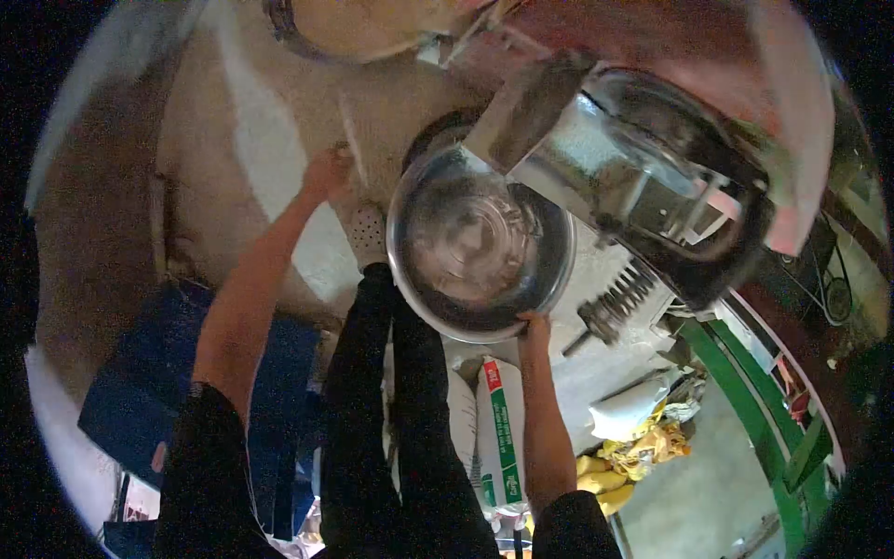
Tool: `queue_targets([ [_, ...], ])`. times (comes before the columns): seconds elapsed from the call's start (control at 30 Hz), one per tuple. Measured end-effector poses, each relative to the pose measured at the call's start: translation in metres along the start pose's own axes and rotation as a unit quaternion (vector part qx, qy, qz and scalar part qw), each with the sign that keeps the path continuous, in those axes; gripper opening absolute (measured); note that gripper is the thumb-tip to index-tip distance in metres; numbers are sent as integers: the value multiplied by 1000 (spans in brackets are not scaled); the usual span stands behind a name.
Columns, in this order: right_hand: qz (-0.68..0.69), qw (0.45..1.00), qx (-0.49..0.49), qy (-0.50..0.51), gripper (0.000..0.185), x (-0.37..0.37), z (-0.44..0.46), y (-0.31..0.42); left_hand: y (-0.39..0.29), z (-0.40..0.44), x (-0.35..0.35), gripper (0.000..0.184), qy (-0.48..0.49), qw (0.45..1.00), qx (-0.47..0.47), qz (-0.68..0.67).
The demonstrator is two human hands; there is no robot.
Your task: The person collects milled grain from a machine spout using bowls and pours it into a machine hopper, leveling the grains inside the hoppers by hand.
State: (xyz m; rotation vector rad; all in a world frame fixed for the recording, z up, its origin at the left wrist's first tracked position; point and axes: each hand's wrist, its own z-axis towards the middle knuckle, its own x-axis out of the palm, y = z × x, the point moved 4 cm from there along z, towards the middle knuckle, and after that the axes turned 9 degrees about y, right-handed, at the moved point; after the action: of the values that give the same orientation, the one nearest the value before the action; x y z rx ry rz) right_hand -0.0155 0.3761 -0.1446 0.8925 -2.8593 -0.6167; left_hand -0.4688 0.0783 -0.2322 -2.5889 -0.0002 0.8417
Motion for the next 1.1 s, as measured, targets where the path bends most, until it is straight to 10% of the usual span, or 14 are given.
queue_targets([
  [0.23,79,996,-18,-36,42,34,67,-37,-9,54,181,42,105,953,63,-277],
  [0.57,127,992,-21,10,32,51,108,-55,-6,58,174,35,91,958,88,-256],
  [0.67,-170,982,-78,29,26,50,105,-52,24,52,152,34,51,948,91,-302],
  [0.77,173,985,-2,0,22,80,87,-43,77,41,127,35,-18,917,102,-386],
  [1.1,190,975,-47,-106,42,103,134,-59,199,-123,-2,42,-15,832,-242,-499],
])
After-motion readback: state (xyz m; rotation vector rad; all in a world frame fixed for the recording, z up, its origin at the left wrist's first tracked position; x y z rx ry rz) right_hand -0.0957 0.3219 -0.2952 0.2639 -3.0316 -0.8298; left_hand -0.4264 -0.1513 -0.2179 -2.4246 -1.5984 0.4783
